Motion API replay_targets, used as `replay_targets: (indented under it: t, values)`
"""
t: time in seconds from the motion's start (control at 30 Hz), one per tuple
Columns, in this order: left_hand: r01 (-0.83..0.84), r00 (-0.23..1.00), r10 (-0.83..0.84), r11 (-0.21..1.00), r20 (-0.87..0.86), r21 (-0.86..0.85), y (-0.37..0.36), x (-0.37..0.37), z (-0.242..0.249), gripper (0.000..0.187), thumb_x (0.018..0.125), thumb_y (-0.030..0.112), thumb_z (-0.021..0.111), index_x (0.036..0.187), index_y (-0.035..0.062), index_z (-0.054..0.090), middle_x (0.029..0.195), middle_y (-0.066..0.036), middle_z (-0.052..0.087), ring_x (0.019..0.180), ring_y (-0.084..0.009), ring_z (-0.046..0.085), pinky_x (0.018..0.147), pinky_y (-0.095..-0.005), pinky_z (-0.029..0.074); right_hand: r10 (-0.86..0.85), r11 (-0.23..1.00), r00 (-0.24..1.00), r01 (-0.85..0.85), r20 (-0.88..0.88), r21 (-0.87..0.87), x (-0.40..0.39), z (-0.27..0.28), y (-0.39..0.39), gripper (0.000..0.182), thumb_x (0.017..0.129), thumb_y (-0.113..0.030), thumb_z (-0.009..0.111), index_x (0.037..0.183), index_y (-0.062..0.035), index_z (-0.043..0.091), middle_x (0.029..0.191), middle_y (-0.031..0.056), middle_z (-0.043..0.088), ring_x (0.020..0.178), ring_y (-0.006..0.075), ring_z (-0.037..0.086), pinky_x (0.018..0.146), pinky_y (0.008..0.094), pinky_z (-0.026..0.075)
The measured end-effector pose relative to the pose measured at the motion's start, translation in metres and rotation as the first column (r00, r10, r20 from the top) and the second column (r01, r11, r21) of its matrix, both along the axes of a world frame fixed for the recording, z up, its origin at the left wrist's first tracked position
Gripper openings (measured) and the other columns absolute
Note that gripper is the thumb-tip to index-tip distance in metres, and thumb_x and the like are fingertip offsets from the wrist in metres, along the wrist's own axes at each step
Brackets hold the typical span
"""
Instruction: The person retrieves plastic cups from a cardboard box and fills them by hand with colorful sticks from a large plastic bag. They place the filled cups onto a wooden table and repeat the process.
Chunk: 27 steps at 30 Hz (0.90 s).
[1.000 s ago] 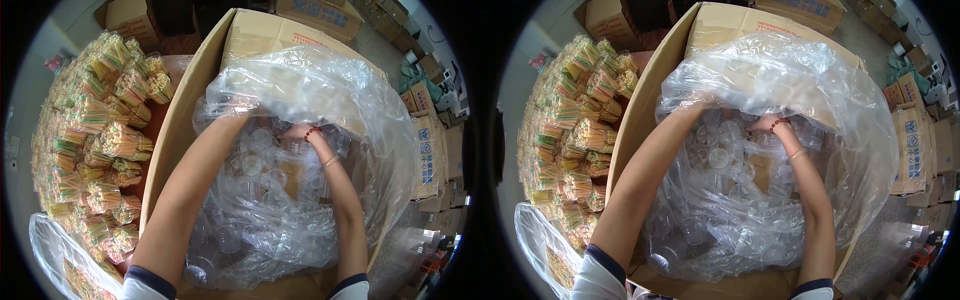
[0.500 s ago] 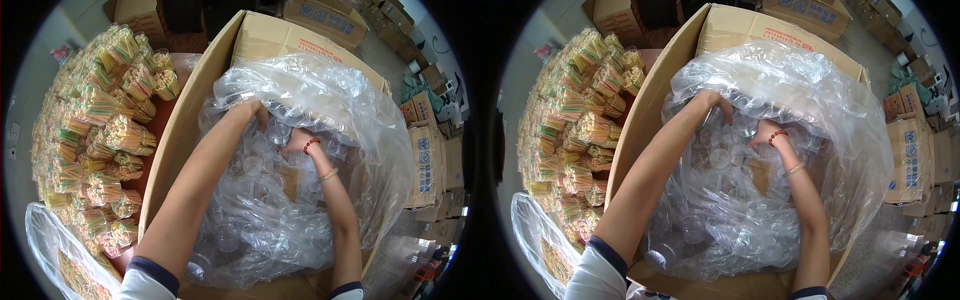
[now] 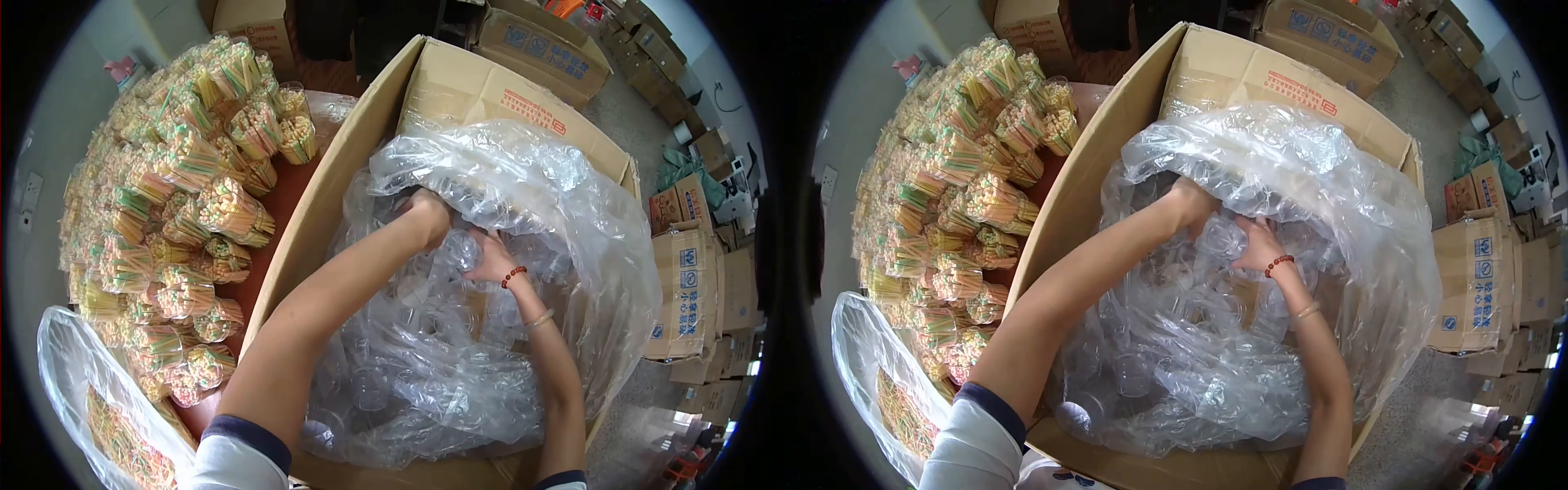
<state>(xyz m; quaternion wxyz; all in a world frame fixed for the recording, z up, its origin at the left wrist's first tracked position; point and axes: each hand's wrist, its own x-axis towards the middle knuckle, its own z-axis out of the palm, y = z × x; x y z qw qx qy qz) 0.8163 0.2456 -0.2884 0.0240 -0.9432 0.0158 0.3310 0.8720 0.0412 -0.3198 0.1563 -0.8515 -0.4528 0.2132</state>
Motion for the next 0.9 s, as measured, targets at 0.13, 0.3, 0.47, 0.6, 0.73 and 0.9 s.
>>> replay_targets:
  t: [0.13,0.3,0.47,0.6,0.73,0.9]
  values:
    - [-0.089,0.993,0.100,0.982,-0.060,0.166,-0.034,-0.023,0.030,0.096,0.066,0.042,0.094,0.151,0.0245,0.052,0.150,-0.004,0.057,0.139,-0.0233,0.054,0.102,-0.0345,0.053,0.072,0.987,0.989,-0.089,-0.126,-0.132,0.001,0.017,-0.003,0.094,0.056,-0.026,0.095,0.142,-0.0133,0.058,0.137,0.0289,0.052,0.131,0.0474,0.047,0.113,0.0495,0.041]
    - [0.058,0.940,-0.083,0.995,0.330,0.086,-0.019,-0.035,-0.019,0.074,0.068,0.035,0.091,0.136,0.0202,0.065,0.137,-0.006,0.065,0.127,-0.0279,0.063,0.088,-0.0370,0.060,-0.023,0.998,0.997,0.027,0.076,-0.058,-0.022,0.000,-0.005,0.094,0.054,-0.025,0.096,0.140,-0.0143,0.059,0.143,0.0277,0.045,0.135,0.0506,0.038,0.115,0.0533,0.038]
    - [0.090,0.961,-0.099,0.995,0.260,0.047,-0.023,-0.046,0.008,0.069,0.068,0.037,0.090,0.130,0.0162,0.069,0.135,-0.010,0.065,0.122,-0.0282,0.065,0.084,-0.0424,0.061,-0.010,0.999,0.996,0.006,0.088,0.042,-0.018,-0.005,-0.014,0.098,0.051,-0.022,0.098,0.139,-0.0093,0.059,0.143,0.0257,0.043,0.134,0.0508,0.039,0.114,0.0533,0.039]
    - [0.086,0.902,-0.100,0.995,0.420,0.053,-0.022,-0.064,0.048,0.070,0.063,0.040,0.093,0.125,0.0148,0.072,0.135,-0.011,0.065,0.115,-0.0267,0.069,0.085,-0.0373,0.060,-0.039,0.999,0.999,0.039,0.028,0.003,-0.022,0.034,-0.016,0.101,0.048,-0.025,0.099,0.139,-0.0061,0.059,0.142,0.0246,0.045,0.131,0.0456,0.046,0.112,0.0492,0.043]
    - [0.073,0.872,-0.072,0.997,0.484,0.016,-0.022,-0.075,0.079,0.084,0.058,0.040,0.097,0.132,0.0144,0.067,0.140,-0.023,0.058,0.112,-0.0344,0.069,0.091,-0.0376,0.059,-0.057,0.988,0.995,0.044,-0.081,-0.150,-0.029,0.075,-0.014,0.104,0.045,-0.031,0.099,0.137,-0.0030,0.060,0.138,0.0254,0.049,0.129,0.0414,0.050,0.111,0.0431,0.044]
    - [0.186,0.891,-0.180,0.982,0.416,0.027,-0.037,-0.099,0.126,0.071,0.051,0.038,0.098,0.112,0.0072,0.078,0.119,-0.029,0.068,0.111,-0.0395,0.068,0.092,-0.0367,0.059,0.012,0.958,0.989,-0.054,-0.149,-0.281,-0.059,0.149,-0.022,0.104,0.046,-0.034,0.098,0.139,-0.0051,0.061,0.136,0.0261,0.050,0.129,0.0416,0.052,0.112,0.0423,0.044]
